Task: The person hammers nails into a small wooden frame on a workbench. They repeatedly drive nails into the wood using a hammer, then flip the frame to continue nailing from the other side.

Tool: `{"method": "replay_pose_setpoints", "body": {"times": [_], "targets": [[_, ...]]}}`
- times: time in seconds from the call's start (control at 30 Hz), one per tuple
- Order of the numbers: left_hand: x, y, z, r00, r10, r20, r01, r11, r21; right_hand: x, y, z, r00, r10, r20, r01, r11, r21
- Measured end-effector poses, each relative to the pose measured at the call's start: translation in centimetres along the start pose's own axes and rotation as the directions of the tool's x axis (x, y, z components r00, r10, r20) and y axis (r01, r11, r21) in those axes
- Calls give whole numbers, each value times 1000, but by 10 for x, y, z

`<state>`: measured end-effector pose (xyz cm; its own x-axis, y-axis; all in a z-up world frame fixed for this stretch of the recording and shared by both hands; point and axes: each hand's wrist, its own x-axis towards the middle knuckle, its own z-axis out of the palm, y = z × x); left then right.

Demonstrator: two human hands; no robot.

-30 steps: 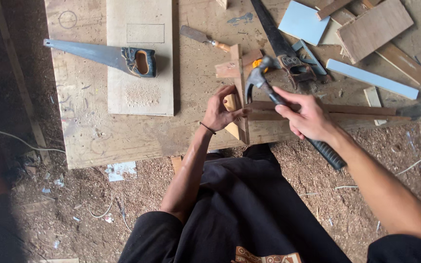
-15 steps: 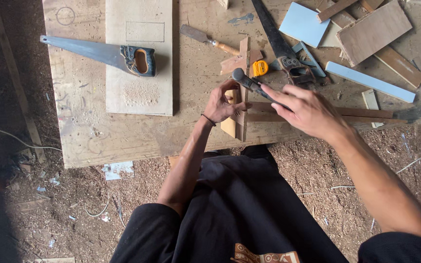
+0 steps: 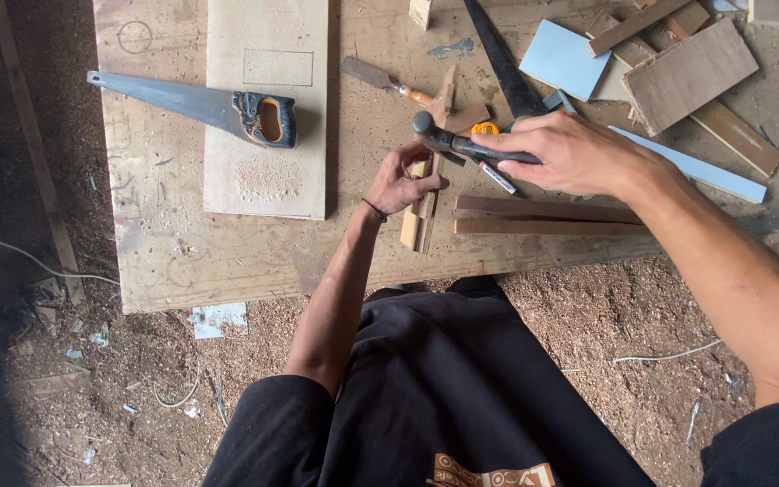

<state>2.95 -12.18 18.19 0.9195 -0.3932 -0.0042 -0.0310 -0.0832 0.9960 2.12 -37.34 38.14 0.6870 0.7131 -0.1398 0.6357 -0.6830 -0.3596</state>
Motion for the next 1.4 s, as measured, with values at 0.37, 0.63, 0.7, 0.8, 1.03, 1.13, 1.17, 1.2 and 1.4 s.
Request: {"method": "replay_pose_setpoints", "body": {"times": [0.37,0.63,0.7,0.8,1.03,1.13,1.17,1.2,1.4], "targets": [[4,-8,-2,997,7,-74,-14,995,-102,31,-17,-21,981,128,148,-99,977,-188],[12,-23,-6,997,10,-82,-20,992,-121,47,-21,-24,954,227,197,-184,959,-216],[14,-26,-7,995,9,-97,-20,993,-117,49,-18,-26,959,219,183,-178,960,-216],[14,-29,-8,996,16,-91,-31,986,-163,52,-14,-25,955,210,208,-168,965,-202],[15,-25,-12,997,-34,-62,23,985,-172,63,-12,-19,948,190,256,-156,977,-148],[16,-24,-10,996,-29,-79,16,988,-156,64,-15,-30,962,145,230,-106,979,-171],[17,-24,-9,996,-25,-88,12,990,-144,66,-17,-34,944,183,274,-131,971,-199],[16,-23,-8,995,-24,-94,11,991,-133,65,-19,-37,921,225,317,-158,962,-225],[10,-27,-10,999,-28,-29,24,991,-130,57,-29,-43,913,237,332,-146,950,-274]]}}
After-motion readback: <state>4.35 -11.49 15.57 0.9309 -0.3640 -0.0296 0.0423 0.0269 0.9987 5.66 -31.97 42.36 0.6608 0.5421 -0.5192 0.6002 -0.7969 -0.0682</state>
